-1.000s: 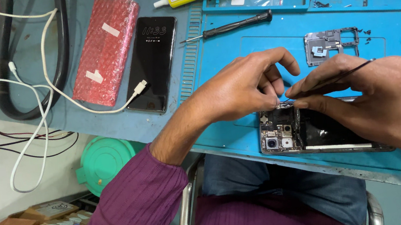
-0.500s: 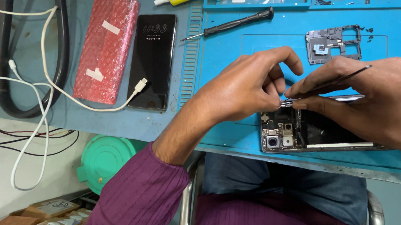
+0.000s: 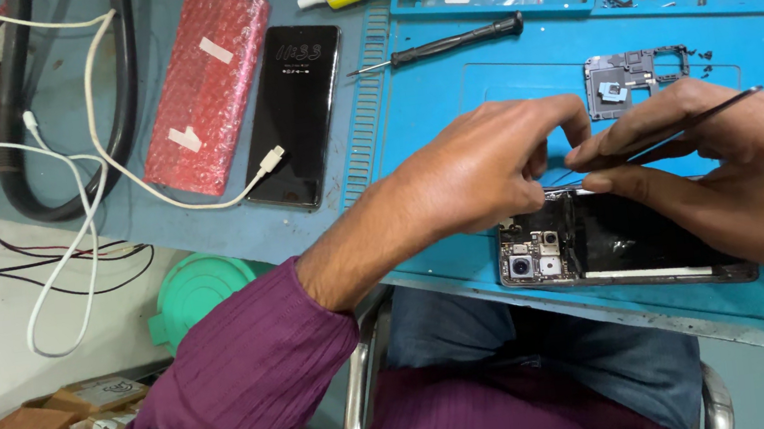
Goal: The person repairs a disassembled smartphone on a blue work mat. They peel a black adhesive film from the phone body, use tweezers to position small components and a cable, press parts into place, and use a screwdriver on the phone near the end.
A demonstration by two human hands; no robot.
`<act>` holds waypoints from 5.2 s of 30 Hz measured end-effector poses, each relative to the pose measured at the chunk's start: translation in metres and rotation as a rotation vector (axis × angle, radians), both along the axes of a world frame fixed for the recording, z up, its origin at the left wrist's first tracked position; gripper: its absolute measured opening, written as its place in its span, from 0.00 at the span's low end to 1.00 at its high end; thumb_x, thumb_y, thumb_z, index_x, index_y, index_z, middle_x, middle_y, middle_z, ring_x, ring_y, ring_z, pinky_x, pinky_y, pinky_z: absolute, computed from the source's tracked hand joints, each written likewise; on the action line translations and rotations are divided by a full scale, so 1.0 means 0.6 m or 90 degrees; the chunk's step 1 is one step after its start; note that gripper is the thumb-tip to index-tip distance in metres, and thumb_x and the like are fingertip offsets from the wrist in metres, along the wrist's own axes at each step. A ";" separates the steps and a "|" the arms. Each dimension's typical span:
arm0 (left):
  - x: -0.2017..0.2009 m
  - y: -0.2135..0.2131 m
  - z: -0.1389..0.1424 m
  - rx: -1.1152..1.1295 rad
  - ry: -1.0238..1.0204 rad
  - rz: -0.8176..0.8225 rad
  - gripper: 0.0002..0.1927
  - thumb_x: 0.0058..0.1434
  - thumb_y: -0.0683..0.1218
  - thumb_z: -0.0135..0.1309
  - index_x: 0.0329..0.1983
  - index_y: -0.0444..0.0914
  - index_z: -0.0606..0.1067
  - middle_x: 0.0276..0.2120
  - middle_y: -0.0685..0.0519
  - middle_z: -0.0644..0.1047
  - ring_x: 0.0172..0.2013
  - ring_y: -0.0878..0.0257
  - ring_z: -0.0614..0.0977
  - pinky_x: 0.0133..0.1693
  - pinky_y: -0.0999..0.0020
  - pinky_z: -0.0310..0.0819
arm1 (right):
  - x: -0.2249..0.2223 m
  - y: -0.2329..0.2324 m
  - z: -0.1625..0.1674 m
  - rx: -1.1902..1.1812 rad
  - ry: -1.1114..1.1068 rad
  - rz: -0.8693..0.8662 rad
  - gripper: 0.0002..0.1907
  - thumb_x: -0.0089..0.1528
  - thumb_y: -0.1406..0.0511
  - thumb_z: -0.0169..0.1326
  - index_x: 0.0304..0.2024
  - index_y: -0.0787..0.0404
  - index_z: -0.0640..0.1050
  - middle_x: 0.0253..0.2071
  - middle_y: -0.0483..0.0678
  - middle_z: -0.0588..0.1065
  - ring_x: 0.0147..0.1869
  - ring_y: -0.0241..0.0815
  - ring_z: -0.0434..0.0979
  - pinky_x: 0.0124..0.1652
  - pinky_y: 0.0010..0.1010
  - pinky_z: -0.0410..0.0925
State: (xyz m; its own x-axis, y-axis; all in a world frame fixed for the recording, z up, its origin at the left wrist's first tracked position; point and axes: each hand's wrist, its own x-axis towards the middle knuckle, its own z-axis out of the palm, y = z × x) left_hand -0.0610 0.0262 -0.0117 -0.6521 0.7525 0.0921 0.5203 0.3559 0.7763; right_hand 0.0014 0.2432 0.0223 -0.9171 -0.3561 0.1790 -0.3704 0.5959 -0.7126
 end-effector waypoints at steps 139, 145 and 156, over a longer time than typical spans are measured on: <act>-0.008 -0.008 -0.002 -0.018 -0.077 0.024 0.21 0.51 0.42 0.60 0.50 0.45 0.75 0.25 0.57 0.78 0.28 0.64 0.81 0.30 0.64 0.73 | -0.039 0.022 -0.043 -0.186 -0.144 0.017 0.12 0.60 0.76 0.59 0.46 0.69 0.73 0.43 0.55 0.81 0.52 0.44 0.84 0.50 0.32 0.78; -0.007 -0.007 -0.007 -0.013 -0.072 0.033 0.20 0.52 0.44 0.61 0.50 0.45 0.75 0.25 0.57 0.78 0.28 0.63 0.82 0.30 0.63 0.73 | -0.049 0.028 -0.048 -0.178 -0.163 0.026 0.11 0.60 0.77 0.58 0.45 0.69 0.73 0.42 0.57 0.81 0.52 0.45 0.85 0.51 0.33 0.79; 0.002 0.001 -0.015 0.020 -0.023 0.062 0.19 0.51 0.44 0.63 0.47 0.45 0.75 0.26 0.56 0.77 0.31 0.61 0.82 0.33 0.62 0.74 | -0.037 0.026 -0.042 -0.143 -0.170 -0.003 0.13 0.61 0.75 0.57 0.46 0.67 0.71 0.41 0.57 0.82 0.51 0.45 0.85 0.48 0.34 0.80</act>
State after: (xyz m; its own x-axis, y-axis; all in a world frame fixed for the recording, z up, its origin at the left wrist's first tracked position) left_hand -0.0595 0.0268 -0.0209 -0.7255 0.6823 0.0899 0.4559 0.3786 0.8055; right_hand -0.0208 0.2589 -0.0031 -0.9438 -0.3305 0.0056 -0.1507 0.4151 -0.8972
